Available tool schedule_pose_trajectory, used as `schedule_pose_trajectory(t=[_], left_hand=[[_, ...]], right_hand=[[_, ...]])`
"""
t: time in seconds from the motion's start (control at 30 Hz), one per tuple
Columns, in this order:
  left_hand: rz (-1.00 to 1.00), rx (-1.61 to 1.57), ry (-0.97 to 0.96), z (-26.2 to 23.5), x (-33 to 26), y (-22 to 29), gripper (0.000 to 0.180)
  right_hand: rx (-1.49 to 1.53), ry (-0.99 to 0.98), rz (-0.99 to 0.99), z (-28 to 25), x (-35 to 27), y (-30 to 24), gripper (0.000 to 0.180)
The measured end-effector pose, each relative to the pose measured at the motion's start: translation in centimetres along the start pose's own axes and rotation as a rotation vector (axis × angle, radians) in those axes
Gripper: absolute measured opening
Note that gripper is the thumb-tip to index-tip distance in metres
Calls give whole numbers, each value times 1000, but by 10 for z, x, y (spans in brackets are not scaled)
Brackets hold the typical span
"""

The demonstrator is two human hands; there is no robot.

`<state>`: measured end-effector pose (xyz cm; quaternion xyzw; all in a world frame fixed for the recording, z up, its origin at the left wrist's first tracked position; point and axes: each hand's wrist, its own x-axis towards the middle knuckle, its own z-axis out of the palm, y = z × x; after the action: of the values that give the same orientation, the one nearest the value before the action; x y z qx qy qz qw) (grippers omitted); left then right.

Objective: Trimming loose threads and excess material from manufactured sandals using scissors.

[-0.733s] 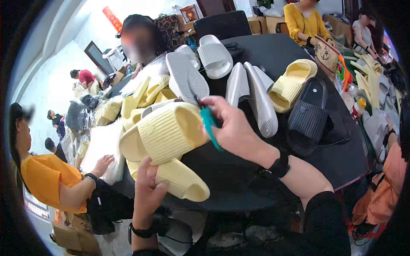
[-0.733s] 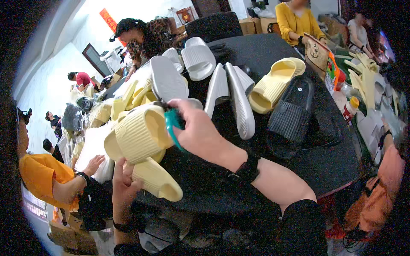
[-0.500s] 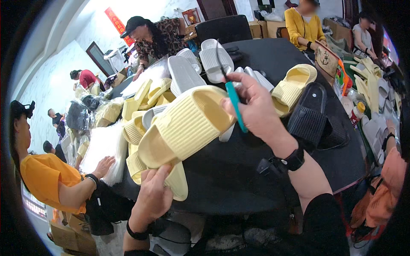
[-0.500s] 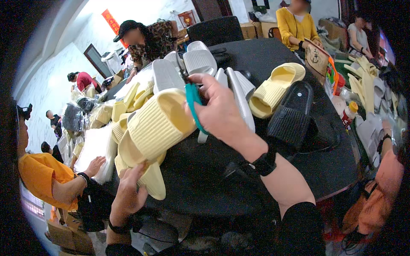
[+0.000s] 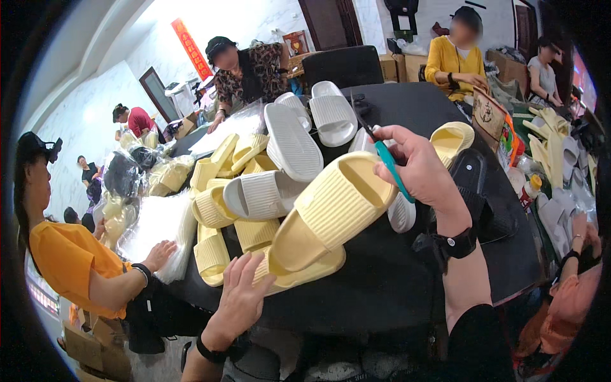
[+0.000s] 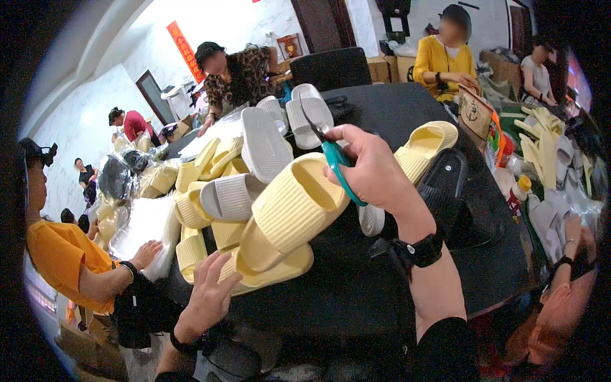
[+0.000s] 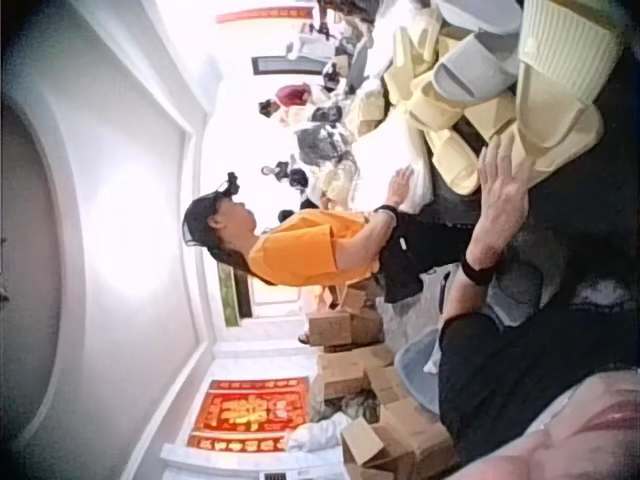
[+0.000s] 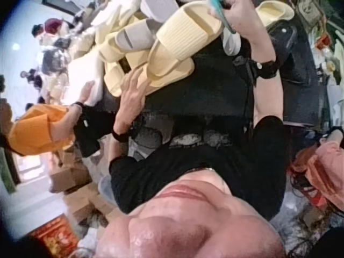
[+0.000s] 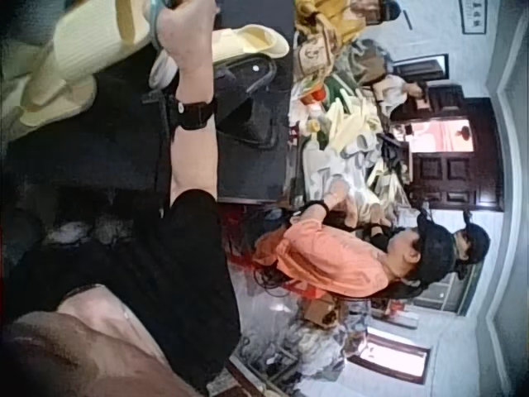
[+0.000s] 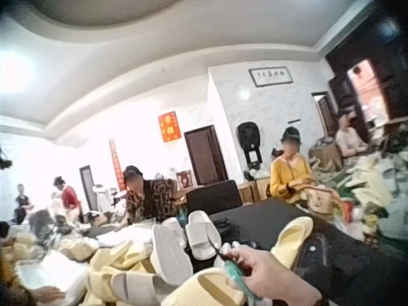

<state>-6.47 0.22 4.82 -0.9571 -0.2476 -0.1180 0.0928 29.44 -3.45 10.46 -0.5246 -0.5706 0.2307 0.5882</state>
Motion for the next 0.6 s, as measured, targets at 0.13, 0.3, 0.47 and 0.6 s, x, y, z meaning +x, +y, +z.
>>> schedule_pose_trajectory(t=[0.13, 0.3, 0.47, 0.6], left_hand=[[-278, -172, 40, 17, -22, -8, 53], [-519, -352, 37, 40, -51, -27, 70], [-632, -630, 73, 47, -56, -29, 70], [-627, -693, 177, 68, -65, -35, 68]], right_hand=[[-83, -37, -26, -2, 4, 12, 43], [-61, -75, 24, -5, 7, 16, 41], [-16, -127, 51, 3, 12, 41, 39], [-109, -231, 151, 23, 12, 46, 40]])
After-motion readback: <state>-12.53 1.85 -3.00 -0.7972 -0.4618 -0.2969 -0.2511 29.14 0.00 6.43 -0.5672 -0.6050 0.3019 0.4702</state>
